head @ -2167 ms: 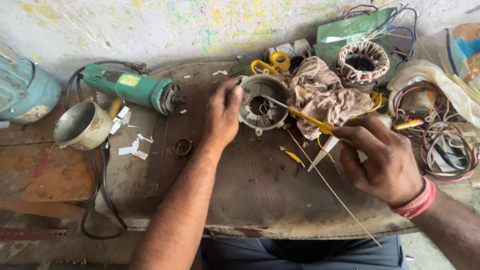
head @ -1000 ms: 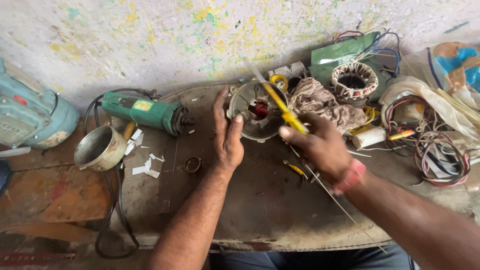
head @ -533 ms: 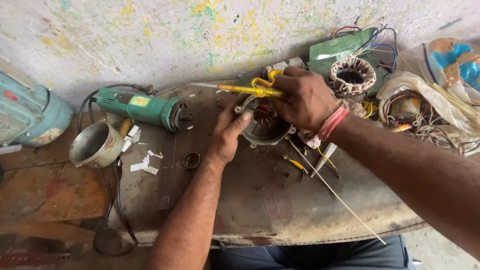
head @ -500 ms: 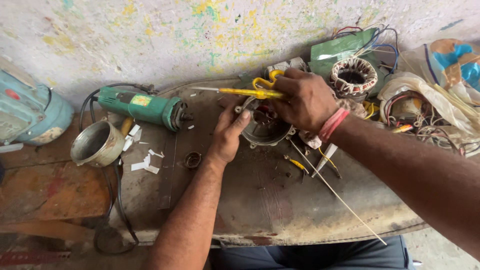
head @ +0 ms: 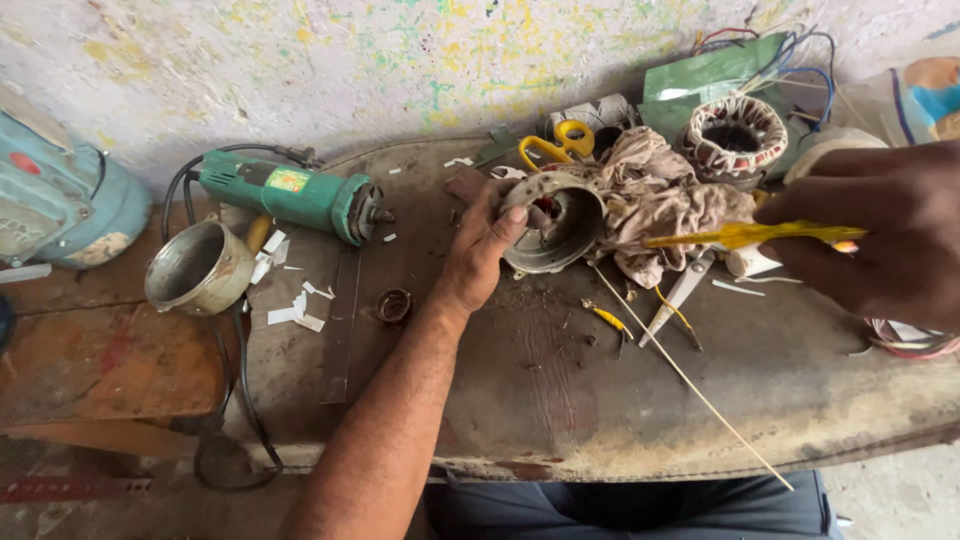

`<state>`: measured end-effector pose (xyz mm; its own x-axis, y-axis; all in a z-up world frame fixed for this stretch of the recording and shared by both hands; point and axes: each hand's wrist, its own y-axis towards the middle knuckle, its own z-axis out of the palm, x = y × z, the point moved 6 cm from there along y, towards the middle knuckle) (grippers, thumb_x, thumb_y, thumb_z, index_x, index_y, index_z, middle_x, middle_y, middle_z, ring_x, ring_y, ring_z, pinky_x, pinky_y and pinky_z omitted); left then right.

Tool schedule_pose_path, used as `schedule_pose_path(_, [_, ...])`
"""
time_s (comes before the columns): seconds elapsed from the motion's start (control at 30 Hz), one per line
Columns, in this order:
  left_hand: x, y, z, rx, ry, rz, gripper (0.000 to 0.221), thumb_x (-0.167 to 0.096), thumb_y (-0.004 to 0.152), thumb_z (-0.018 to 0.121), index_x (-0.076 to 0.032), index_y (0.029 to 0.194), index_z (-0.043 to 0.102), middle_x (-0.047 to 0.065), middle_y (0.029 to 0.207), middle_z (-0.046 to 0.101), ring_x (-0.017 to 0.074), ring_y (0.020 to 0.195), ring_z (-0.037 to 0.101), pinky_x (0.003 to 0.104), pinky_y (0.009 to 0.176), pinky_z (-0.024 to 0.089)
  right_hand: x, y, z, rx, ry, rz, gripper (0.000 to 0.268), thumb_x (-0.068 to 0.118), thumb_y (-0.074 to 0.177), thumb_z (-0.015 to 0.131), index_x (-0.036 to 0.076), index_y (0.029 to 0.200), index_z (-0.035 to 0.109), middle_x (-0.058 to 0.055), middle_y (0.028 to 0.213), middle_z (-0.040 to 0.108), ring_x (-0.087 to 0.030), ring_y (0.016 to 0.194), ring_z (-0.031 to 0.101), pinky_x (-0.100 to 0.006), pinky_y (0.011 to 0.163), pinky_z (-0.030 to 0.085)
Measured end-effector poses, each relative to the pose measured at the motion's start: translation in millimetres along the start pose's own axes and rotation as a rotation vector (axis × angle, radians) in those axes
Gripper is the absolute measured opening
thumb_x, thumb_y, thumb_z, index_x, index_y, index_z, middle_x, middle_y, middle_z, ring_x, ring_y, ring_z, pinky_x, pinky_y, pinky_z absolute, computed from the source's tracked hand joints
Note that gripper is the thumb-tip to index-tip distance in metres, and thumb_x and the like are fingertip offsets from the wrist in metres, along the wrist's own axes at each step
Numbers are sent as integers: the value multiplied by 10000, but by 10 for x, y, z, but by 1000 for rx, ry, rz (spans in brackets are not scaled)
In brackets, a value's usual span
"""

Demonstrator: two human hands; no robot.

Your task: The person uses a yellow-handled screwdriver to scrape and remove material from the inside of a cylindrical metal housing. They repeatedly scrape the interior surface and occasionally wipe the area with a cloth.

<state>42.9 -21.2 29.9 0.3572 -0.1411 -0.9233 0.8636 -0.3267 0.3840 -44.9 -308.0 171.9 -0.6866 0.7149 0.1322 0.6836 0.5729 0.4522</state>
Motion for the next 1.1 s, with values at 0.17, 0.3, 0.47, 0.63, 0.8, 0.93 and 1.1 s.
schedule_pose_path(0.17, [-17,8,20,16,-117,-21,656,-534,997,640,10,1354,562,87,1200,695,173,1161,624,338,1068,470,98,203,291,168,-119,-133,145,208,913,708,90,955,781,-70,719,699,-187,529,654,-342,377,492])
schedule_pose_path(0.3, [-32,3,5,25,-85,-25,668,-550,995,645,10,1353,578,111,1161,722,180,1134,640,336,1052,472,183,530,369,204,-181,-133,182,255,931,706,97,849,745,-40,703,662,-207,589,666,-379,520,543])
schedule_pose_path(0.47, [44,18,22,36,-152,-90,684,-554,983,660,16,1349,573,122,1148,732,209,1115,679,367,1040,509,273,774,272,123,-64,-167,146,214,854,706,82,878,762,-89,727,690,-289,603,698,-424,490,549])
schedule_pose_path(0.63, [114,15,-17,21,-163,-131,706,-548,958,663,-6,1398,557,112,1171,725,202,1140,672,356,1057,503,142,844,290,232,-122,-39,173,287,880,731,125,914,782,-82,710,730,-289,627,724,-433,551,574])
schedule_pose_path(0.8, [160,21,-37,21,-171,-132,683,-540,980,656,3,1387,573,121,1160,735,207,1138,677,350,1055,502,79,846,328,274,-129,36,198,318,850,757,140,921,807,-117,677,724,-322,650,722,-467,615,582])
schedule_pose_path(0.93, [160,19,-51,28,-163,-123,649,-522,996,647,2,1377,598,103,1172,725,191,1135,660,343,1057,490,38,874,348,304,-160,88,227,316,848,747,204,1029,825,-97,762,760,-298,679,735,-439,628,591])
schedule_pose_path(1.1, [163,19,-51,9,-177,-108,625,-504,1003,643,2,1367,595,78,1239,697,164,1183,627,321,1079,465,40,889,365,346,-176,58,220,316,899,707,200,1056,806,-86,781,757,-261,694,740,-401,626,597])
